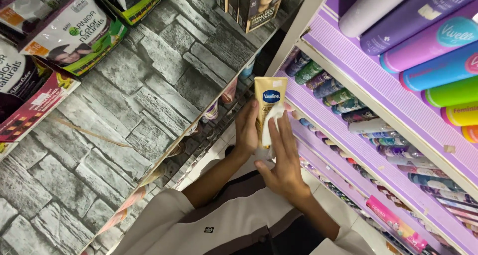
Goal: Cleaning lotion tubes on a shelf with a tissue.
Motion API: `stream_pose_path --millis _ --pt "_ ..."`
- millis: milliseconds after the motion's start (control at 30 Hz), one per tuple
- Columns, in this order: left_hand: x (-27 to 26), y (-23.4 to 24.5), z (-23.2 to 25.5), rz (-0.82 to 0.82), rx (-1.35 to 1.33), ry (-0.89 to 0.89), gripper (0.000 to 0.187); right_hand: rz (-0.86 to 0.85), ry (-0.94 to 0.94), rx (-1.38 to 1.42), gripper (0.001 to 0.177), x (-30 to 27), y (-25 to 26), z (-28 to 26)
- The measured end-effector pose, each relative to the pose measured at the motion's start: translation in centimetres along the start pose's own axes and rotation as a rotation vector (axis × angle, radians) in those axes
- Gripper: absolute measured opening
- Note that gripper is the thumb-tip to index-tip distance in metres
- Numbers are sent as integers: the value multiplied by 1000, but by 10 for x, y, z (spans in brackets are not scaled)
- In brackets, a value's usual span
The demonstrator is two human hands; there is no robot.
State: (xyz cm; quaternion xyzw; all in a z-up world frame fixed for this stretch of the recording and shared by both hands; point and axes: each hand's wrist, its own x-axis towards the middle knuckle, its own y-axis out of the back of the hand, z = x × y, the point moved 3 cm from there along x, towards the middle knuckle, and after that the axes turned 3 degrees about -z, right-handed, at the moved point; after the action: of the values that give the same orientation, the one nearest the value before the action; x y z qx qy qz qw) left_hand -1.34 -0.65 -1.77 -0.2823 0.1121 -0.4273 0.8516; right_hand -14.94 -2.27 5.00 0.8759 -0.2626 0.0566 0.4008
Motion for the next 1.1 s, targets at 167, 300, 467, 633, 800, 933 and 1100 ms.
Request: stream_pose_path --millis 167,300,467,633,800,933,1100 --pt "2 1 2 19 33 -63 44 6 -2 -21 90 8 3 -2" --pt "-3 -5 14 22 123 -121 44 71 51 -84 83 28 7 0" --pt "-6 -8 18 17 268 -223 43 113 60 -2 79 41 13 11" --pt "-4 -17 23 21 187 -220 45 88 58 28 77 45 20 12" --pt "-4 -15 12 77 237 -224 44 145 97 -10 65 35 21 22" --pt "-4 -15 11 176 237 -178 46 135 138 40 59 26 20 20" --pt "-14 -17 11 213 245 -223 42 36 205 -6 72 42 30 7"
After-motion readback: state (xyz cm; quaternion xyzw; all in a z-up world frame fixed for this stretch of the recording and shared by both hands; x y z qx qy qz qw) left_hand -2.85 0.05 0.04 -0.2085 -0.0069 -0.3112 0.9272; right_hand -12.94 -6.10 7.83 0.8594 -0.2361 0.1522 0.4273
